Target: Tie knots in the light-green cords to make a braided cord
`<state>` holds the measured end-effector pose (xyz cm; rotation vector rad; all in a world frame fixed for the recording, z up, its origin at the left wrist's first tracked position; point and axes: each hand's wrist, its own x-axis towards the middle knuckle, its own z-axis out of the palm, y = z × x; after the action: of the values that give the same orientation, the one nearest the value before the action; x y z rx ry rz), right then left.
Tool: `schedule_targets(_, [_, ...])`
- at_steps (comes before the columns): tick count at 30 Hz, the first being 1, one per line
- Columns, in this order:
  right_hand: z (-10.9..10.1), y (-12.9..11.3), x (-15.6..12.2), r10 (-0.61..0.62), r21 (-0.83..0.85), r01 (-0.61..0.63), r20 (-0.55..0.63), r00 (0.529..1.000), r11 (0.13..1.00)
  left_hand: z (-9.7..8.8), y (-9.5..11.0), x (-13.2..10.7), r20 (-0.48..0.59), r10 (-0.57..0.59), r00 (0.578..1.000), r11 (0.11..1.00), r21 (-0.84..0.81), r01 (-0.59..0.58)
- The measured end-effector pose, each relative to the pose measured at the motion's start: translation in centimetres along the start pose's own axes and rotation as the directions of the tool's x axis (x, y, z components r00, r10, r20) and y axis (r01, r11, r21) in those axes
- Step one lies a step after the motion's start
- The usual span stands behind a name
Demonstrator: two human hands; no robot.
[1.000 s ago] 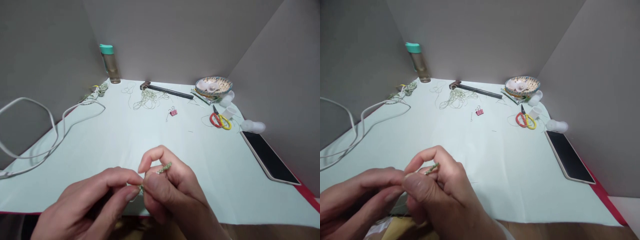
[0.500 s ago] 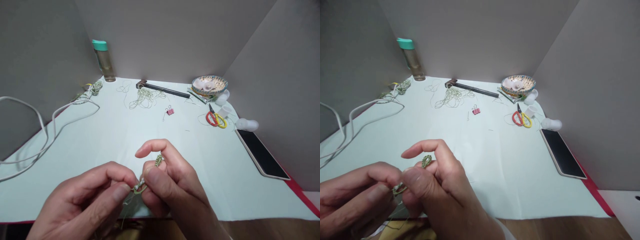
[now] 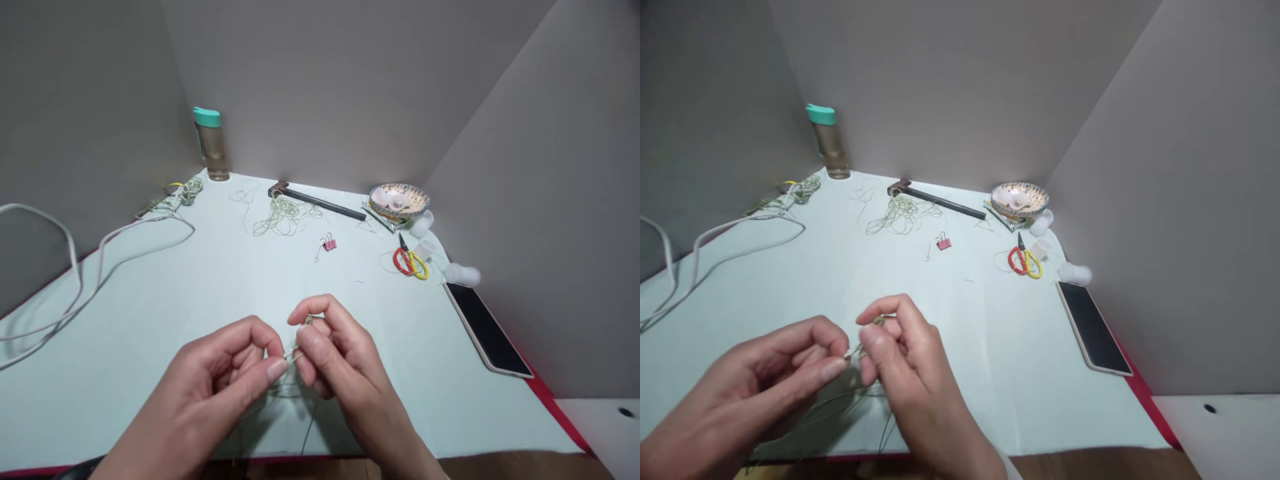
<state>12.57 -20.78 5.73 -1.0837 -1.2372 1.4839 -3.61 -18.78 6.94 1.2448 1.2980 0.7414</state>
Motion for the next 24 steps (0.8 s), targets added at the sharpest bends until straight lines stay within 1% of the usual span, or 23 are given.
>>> schedule_targets(3, [-1.0, 0.4, 0.1, -0.042, -0.127, 0.030, -0.091, 0.995, 0.991, 0.6, 0.0, 0.6, 0.044, 0.064, 0.997, 0.998, 0.008, -0.064])
schedule_targets(6, [-1.9, 0.6, -0.1, -0.085, -0.190, 0.054, -0.155, 0.984, 0.980, 1.5, -0.2, 0.7, 0.147, 0.090, 0.985, 0.996, -0.009, -0.089])
schedule_targets(9, [-2.6, 0.8, -0.3, -0.106, -0.218, 0.067, -0.171, 0.980, 0.974, 2.2, -0.5, 0.7, 0.240, 0.089, 0.967, 0.996, -0.014, -0.089])
schedule_targets(13, [-3.1, 1.3, -0.5, -0.082, -0.181, 0.050, -0.171, 0.982, 0.982, 2.5, -0.9, 0.9, 0.295, 0.074, 0.952, 0.997, 0.001, -0.078])
schedule_targets(16, [-3.4, 1.6, -0.5, -0.057, -0.118, 0.038, -0.157, 0.986, 0.992, 2.3, -0.8, 1.0, 0.296, 0.074, 0.952, 0.996, 0.024, -0.085])
schedule_targets(19, [-3.7, 1.5, -0.3, -0.055, -0.081, 0.044, -0.138, 0.989, 0.996, 2.1, -0.2, 1.3, 0.273, 0.110, 0.956, 0.990, 0.052, -0.129])
schedule_targets(21, [-4.0, 1.2, 0.2, -0.078, -0.083, 0.067, -0.141, 0.987, 0.994, 2.0, 0.4, 2.0, 0.257, 0.143, 0.956, 0.983, 0.078, -0.168])
schedule_targets(24, [-4.8, 0.7, 1.8, -0.136, -0.118, 0.117, -0.169, 0.976, 0.986, 2.2, 1.3, 4.0, 0.235, 0.188, 0.954, 0.970, 0.111, -0.218])
